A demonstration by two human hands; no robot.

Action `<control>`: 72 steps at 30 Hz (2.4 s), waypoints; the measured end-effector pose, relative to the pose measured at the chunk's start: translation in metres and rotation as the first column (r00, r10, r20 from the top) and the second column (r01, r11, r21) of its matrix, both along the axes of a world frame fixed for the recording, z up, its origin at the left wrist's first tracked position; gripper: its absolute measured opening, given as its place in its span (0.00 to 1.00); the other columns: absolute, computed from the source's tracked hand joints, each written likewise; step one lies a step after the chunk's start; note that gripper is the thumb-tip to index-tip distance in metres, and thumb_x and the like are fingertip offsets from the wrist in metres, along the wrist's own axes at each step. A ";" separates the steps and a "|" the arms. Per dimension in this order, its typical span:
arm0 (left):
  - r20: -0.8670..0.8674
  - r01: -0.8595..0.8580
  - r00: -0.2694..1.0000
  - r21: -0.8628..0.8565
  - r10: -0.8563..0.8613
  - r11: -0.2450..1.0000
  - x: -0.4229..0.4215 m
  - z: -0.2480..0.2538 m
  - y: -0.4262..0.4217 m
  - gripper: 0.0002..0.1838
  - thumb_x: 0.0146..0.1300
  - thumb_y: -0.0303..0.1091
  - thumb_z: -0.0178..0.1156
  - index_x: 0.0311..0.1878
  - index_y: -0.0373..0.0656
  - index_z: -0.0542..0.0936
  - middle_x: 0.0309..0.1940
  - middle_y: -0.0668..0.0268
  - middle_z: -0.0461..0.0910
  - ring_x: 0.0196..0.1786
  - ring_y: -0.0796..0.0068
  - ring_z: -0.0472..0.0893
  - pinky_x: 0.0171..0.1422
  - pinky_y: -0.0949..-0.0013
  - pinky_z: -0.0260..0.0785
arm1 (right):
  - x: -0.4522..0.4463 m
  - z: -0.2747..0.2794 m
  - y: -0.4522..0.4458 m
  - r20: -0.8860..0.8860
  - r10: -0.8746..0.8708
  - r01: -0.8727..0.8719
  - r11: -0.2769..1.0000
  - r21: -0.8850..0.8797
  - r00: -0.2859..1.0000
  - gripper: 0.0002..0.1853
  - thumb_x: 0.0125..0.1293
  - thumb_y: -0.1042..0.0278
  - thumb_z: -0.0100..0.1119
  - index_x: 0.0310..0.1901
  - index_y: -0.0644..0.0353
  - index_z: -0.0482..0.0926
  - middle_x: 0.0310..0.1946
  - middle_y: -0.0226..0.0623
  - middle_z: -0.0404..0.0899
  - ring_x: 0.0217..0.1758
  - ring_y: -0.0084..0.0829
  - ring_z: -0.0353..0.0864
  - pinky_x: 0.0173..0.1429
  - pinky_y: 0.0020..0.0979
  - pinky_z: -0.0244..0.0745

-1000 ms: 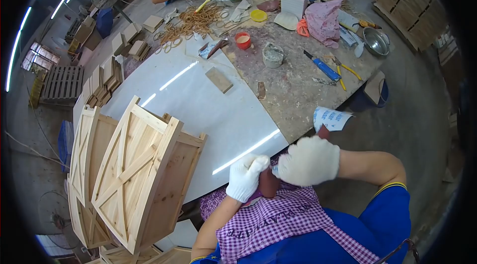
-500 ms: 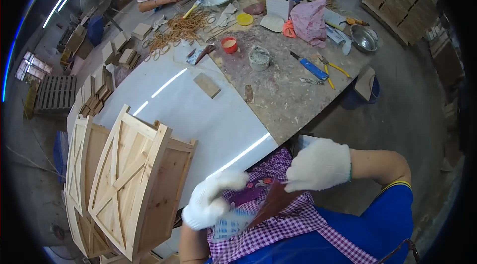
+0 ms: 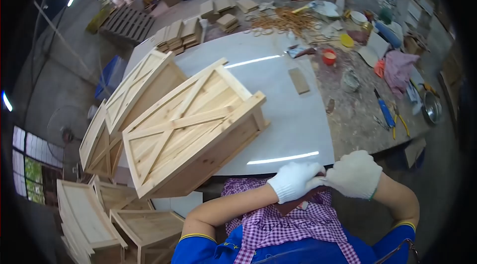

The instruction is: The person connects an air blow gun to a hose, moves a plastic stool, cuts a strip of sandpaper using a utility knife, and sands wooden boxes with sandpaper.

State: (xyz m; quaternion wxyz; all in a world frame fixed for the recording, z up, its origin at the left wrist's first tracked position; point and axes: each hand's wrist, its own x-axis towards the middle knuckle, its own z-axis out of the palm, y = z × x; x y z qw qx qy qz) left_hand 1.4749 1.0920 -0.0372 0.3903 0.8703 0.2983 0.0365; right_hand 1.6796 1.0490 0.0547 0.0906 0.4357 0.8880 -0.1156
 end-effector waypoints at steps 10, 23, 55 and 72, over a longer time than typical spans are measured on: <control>0.497 -0.217 0.811 -0.236 0.310 0.947 -0.020 0.010 -0.019 0.11 0.73 0.37 0.60 0.38 0.40 0.85 0.32 0.58 0.86 0.36 0.57 0.86 0.45 0.62 0.79 | -0.007 -0.005 -0.020 -0.082 0.112 -0.081 0.946 0.314 0.990 0.17 0.63 0.52 0.66 0.29 0.59 0.79 0.14 0.36 0.74 0.15 0.39 0.78 0.18 0.43 0.69; 0.346 -0.737 0.272 -0.525 0.898 0.426 -0.183 0.023 -0.096 0.06 0.69 0.26 0.59 0.42 0.36 0.83 0.41 0.62 0.85 0.46 0.74 0.81 0.54 0.68 0.75 | 0.062 0.018 -0.039 -0.133 0.196 -0.117 0.885 0.451 0.972 0.25 0.54 0.57 0.69 0.49 0.66 0.75 0.33 0.40 0.75 0.35 0.35 0.76 0.37 0.41 0.66; 0.908 -0.929 0.244 0.320 0.342 -0.188 -0.278 0.029 -0.079 0.47 0.60 0.45 0.76 0.74 0.34 0.61 0.71 0.42 0.65 0.72 0.44 0.70 0.77 0.49 0.62 | -0.149 -0.049 0.093 -0.435 0.096 0.308 0.572 0.760 0.895 0.28 0.72 0.84 0.49 0.74 0.68 0.67 0.76 0.61 0.63 0.83 0.53 0.59 0.82 0.49 0.55; 0.679 -0.754 0.212 -0.344 0.703 0.560 -0.270 -0.007 -0.080 0.16 0.59 0.25 0.75 0.50 0.33 0.86 0.44 0.56 0.90 0.44 0.68 0.90 0.50 0.67 0.81 | -0.237 -0.104 0.105 -0.484 0.231 0.247 0.633 0.734 0.844 0.44 0.64 0.86 0.54 0.82 0.56 0.53 0.83 0.53 0.48 0.87 0.58 0.41 0.87 0.52 0.42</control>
